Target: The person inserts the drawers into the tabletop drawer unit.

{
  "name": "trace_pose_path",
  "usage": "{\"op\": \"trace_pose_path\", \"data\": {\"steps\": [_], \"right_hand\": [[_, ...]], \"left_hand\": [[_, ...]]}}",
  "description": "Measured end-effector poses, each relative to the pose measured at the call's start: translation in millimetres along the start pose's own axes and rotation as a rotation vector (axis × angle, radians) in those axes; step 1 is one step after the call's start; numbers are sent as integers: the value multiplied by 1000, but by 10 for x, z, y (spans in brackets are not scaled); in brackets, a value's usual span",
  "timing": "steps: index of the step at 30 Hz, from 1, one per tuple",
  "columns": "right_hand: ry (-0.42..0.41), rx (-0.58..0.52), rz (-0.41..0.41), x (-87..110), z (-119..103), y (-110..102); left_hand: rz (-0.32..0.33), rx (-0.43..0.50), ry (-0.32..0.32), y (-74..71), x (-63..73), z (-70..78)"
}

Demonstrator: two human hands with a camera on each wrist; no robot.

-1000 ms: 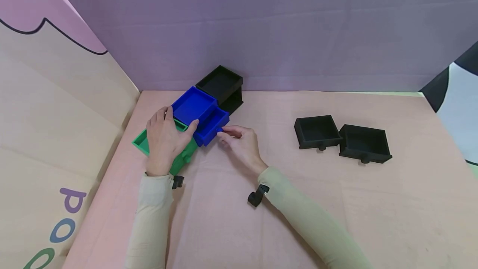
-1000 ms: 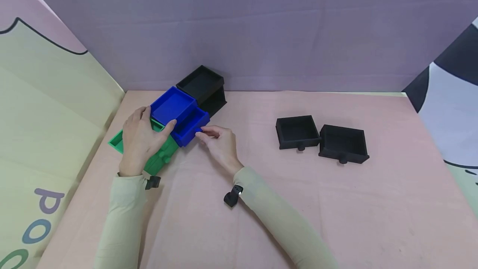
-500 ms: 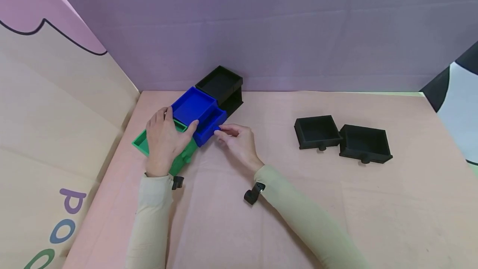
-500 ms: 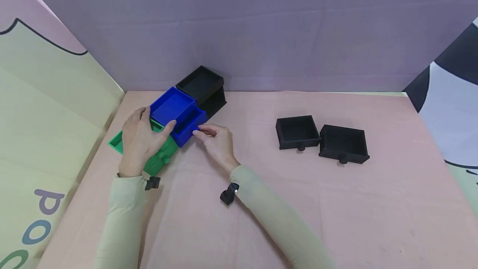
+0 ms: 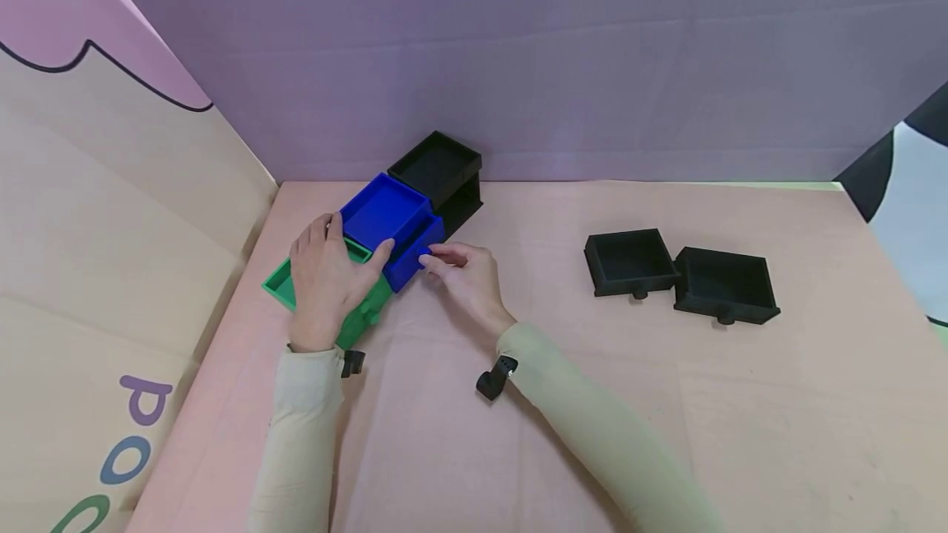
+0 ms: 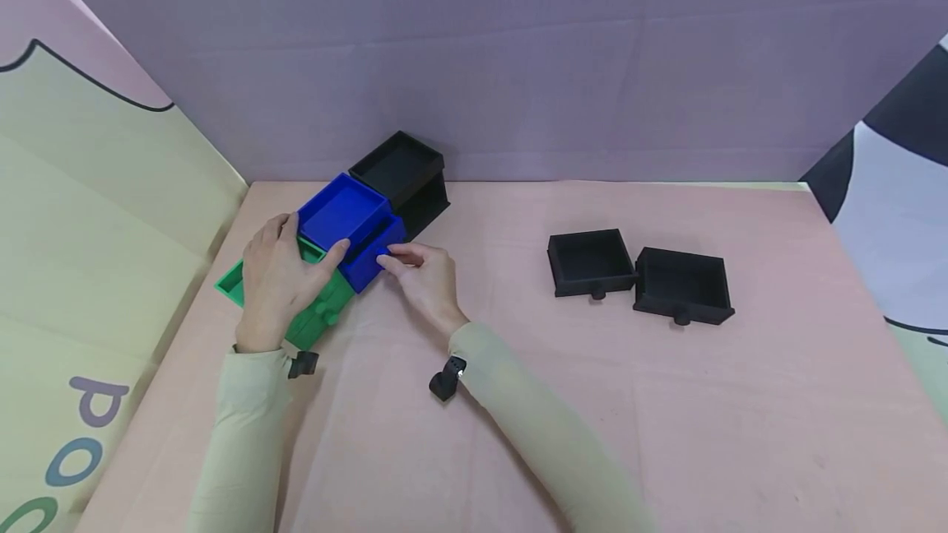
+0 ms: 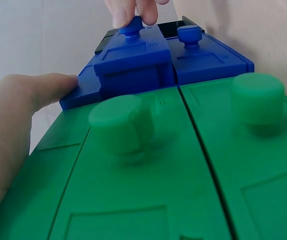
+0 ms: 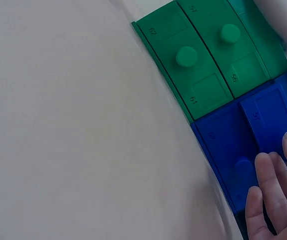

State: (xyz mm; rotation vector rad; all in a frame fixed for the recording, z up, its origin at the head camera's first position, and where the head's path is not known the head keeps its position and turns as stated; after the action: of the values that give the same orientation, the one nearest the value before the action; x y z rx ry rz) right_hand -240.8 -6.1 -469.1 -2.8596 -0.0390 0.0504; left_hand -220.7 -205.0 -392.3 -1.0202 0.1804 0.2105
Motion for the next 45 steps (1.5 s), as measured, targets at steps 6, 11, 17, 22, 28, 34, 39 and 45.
{"op": "trace_pose_path", "data": {"steps": [6,11,17,22,28,34,39,45], "right_hand": [[0,-19,7,-38,1,42],[-2,-38,-3,-57,13,87],[-21,-31,4,-90,11,137],[-20,-53,14,-120,11,166],[4,-48,10,-125,32,159],[5,-44,-28,-160,4,101],[0,-45,-71,-149,-20,-4],[9,-5,-109,13,26,-257]], "left_hand": [[-7,-7,3,6,-5,5],[0,-11,6,11,-5,-8],[-5,-16,3,1,-14,-11],[12,-19,12,5,-26,-12],[16,-34,29,34,-22,-8],[-5,-31,11,35,-50,15],[-16,-26,7,22,-71,51],[-12,-56,-30,15,44,249]]}}
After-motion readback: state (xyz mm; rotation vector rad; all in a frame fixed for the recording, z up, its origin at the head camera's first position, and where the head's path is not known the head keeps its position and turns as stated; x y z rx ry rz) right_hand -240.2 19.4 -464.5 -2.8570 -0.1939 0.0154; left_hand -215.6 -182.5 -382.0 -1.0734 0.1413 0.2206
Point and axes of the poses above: each hand's wrist, its own x-axis away from the middle knuckle, its own y-axis out of the palm, z = x × y, the point moved 3 cm from there along -x, towards the middle knuckle, and after that the axes turned 10 degrees about x, right-handed, at the moved point
